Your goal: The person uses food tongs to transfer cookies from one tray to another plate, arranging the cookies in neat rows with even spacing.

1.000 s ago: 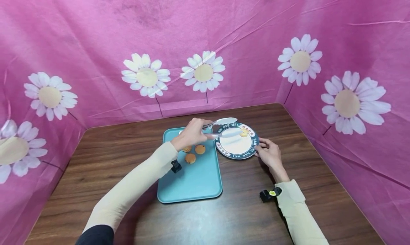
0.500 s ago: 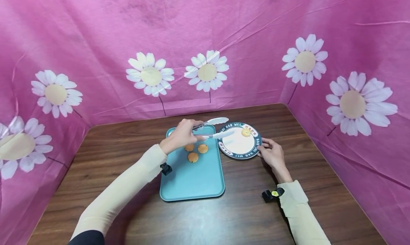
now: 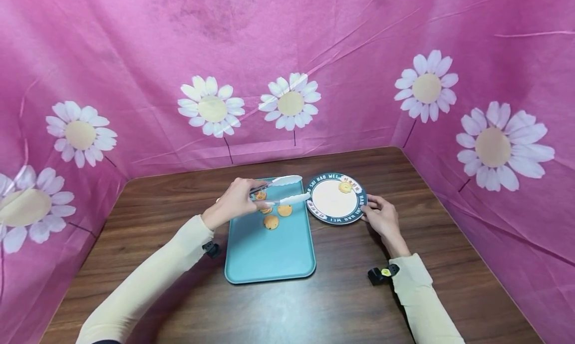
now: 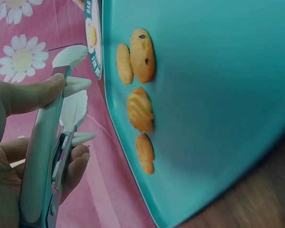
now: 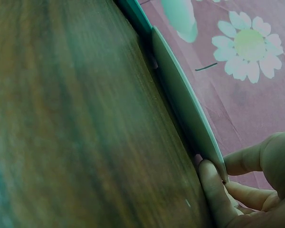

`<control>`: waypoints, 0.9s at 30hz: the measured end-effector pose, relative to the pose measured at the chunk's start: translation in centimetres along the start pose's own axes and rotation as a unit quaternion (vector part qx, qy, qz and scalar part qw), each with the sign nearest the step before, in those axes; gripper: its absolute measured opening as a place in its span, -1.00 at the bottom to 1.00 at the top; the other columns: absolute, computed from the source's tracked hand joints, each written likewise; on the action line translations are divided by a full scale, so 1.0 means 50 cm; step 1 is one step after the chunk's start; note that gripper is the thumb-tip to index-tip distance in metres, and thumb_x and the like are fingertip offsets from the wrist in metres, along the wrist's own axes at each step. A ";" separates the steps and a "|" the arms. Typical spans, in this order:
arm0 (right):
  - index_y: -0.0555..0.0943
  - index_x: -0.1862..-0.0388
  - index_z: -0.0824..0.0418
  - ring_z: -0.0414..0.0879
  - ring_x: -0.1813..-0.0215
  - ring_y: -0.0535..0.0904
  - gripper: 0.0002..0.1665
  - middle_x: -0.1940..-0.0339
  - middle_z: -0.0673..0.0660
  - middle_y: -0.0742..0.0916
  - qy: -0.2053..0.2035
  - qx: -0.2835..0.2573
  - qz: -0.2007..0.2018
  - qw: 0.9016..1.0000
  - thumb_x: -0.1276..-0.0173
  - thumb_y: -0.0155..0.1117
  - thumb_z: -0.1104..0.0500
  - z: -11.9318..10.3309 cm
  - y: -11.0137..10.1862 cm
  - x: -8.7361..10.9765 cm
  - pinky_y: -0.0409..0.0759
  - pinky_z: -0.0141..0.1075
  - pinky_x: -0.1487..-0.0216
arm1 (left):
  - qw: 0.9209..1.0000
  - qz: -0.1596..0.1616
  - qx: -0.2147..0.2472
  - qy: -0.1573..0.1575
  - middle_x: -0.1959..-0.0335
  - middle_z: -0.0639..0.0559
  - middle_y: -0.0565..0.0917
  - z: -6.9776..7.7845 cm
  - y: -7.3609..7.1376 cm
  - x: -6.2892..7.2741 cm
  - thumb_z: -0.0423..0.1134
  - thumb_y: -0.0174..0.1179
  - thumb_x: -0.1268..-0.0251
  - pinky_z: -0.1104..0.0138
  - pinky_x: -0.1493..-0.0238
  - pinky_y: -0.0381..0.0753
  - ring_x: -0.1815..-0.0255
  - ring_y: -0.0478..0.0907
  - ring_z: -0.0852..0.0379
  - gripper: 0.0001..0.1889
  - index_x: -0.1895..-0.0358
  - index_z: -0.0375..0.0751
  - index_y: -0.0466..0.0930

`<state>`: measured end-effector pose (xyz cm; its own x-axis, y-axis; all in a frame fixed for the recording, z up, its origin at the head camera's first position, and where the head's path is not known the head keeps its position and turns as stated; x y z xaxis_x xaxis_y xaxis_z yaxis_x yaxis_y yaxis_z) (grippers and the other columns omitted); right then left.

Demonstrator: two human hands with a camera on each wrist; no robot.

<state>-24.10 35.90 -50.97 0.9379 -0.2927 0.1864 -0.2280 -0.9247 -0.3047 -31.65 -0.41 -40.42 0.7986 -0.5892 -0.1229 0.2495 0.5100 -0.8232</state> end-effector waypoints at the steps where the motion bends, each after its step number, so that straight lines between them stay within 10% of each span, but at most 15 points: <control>1: 0.32 -0.55 0.44 -0.53 0.27 0.62 -0.35 0.14 -0.09 0.66 0.000 0.000 0.000 1.000 -0.56 0.16 0.27 0.000 0.000 0.001 0.71 -0.50 0.14 | 1.000 -0.001 0.002 -0.003 0.67 0.15 0.25 -0.004 -0.001 0.004 -0.16 0.55 -0.16 0.38 0.58 0.08 0.68 -0.01 0.28 -0.37 -0.31 -0.32 0.63; 5: 0.32 -0.55 0.45 -0.53 0.28 0.62 -0.35 0.21 -0.16 0.65 -0.003 -0.002 0.002 1.000 -0.55 0.16 0.29 0.000 0.000 0.001 0.71 -0.50 0.15 | 1.000 -0.003 -0.004 -0.004 0.59 -0.03 0.58 -0.016 -0.007 0.020 -0.12 0.55 -0.17 0.37 0.49 0.20 0.63 0.14 0.24 -0.37 -0.29 -0.32 0.65; 10: 0.33 -0.54 0.45 -0.52 0.30 0.62 -0.35 0.24 -0.17 0.65 -0.004 -0.001 0.004 1.000 -0.55 0.17 0.29 -0.002 0.000 0.000 0.71 -0.50 0.16 | 1.000 -0.014 -0.004 -0.002 0.03 -0.24 0.82 -0.029 -0.007 0.036 -0.14 0.55 -0.17 0.35 0.34 0.35 0.50 0.33 0.21 -0.39 -0.27 -0.32 0.66; 27: 0.32 -0.53 0.48 -0.52 0.32 0.62 -0.35 0.28 -0.23 0.64 -0.010 -0.004 0.003 1.000 -0.54 0.17 0.30 -0.004 0.000 -0.001 0.71 -0.50 0.17 | 0.999 -0.030 -0.021 -0.025 0.14 -0.19 0.82 -0.034 -0.009 0.085 -0.14 0.60 -0.09 0.39 0.49 0.36 0.53 0.39 0.24 -0.38 -0.23 -0.32 0.69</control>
<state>-24.18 35.85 -50.80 0.9415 -0.2935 0.1658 -0.2356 -0.9247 -0.2991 -29.32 -4.22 -41.53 0.8094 -0.5854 -0.0461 0.2756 0.4481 -0.8504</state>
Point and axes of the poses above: each hand's wrist, its own x-axis away from the middle knuckle, its own y-axis out of the palm, z = x × y, the point moved 8 cm from there along -x, towards the middle knuckle
